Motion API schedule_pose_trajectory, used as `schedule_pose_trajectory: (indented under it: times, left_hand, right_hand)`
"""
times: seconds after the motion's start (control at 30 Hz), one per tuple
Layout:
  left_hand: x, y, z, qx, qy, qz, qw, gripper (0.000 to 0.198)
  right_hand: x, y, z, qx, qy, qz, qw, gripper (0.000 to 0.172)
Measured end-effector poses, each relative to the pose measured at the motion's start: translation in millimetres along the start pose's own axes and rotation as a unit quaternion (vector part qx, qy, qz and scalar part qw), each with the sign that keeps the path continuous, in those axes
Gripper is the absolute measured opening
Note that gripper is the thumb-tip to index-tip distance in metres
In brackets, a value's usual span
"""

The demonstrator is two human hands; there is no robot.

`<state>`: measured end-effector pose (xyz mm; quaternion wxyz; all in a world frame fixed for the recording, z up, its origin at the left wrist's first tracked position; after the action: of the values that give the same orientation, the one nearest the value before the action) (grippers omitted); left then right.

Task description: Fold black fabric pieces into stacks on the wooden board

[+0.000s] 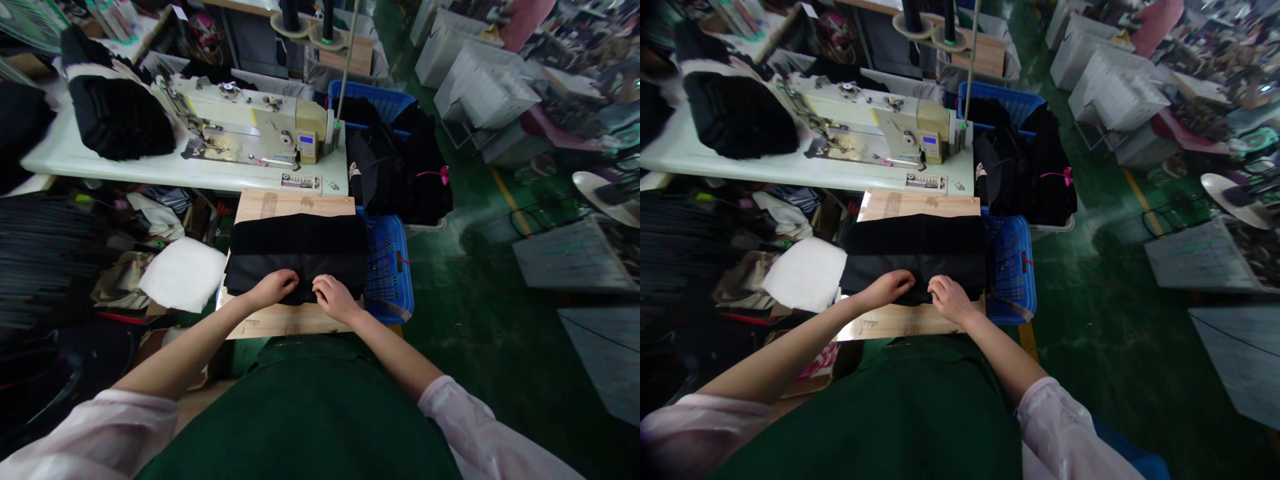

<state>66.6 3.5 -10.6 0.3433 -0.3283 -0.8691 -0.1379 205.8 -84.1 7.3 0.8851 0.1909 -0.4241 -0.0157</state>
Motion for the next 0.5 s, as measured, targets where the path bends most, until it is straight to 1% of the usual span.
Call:
schedule_pose_trajectory:
  times: [0.1, 0.2, 0.27, 0.33, 0.43, 0.5]
  left_hand:
    - [-0.1, 0.7, 2.8, 0.007, -0.018, 0.005, 1.0, 0.022]
    - [0.2, 0.1, 4.4, 0.023, -0.042, 0.001, 0.999, 0.017]
    - [1.4, -1.0, 4.0, 0.03, -0.069, -0.009, 0.997, 0.014]
    - [3.4, -2.5, 0.9, 0.017, -0.08, -0.013, 0.997, 0.015]
    - [5.1, -5.7, -7.9, -0.028, -0.073, 0.012, 0.997, 0.021]
    - [5.2, -8.0, -12.5, -0.051, -0.069, 0.028, 0.996, 0.019]
  right_hand:
    - [0.7, -4.4, 5.3, 0.04, -0.019, 0.016, 0.999, 0.011]
    - [-3.0, -5.0, 1.5, 0.061, -0.044, 0.035, 0.997, 0.008]
    - [-3.7, -1.8, -5.1, 0.037, -0.03, 0.019, 0.999, 0.011]
    - [-3.7, 2.6, -12.2, -0.007, -0.002, 0.001, 1.0, 0.017]
    - [-4.0, 7.7, -18.2, -0.057, 0.023, -0.002, 0.998, 0.021]
    - [-4.6, 9.7, -19.6, -0.076, 0.024, 0.003, 0.997, 0.02]
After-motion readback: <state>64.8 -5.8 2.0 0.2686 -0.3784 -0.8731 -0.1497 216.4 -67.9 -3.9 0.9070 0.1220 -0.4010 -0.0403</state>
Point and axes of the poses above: each hand's wrist, its own y-axis towards the middle knuckle, its own x-axis out of the back of the hand, z = x × y, the point moved 6 cm from there along y, towards the middle knuckle, and after that the axes turned 14 degrees about -z, right-handed, at the moved point
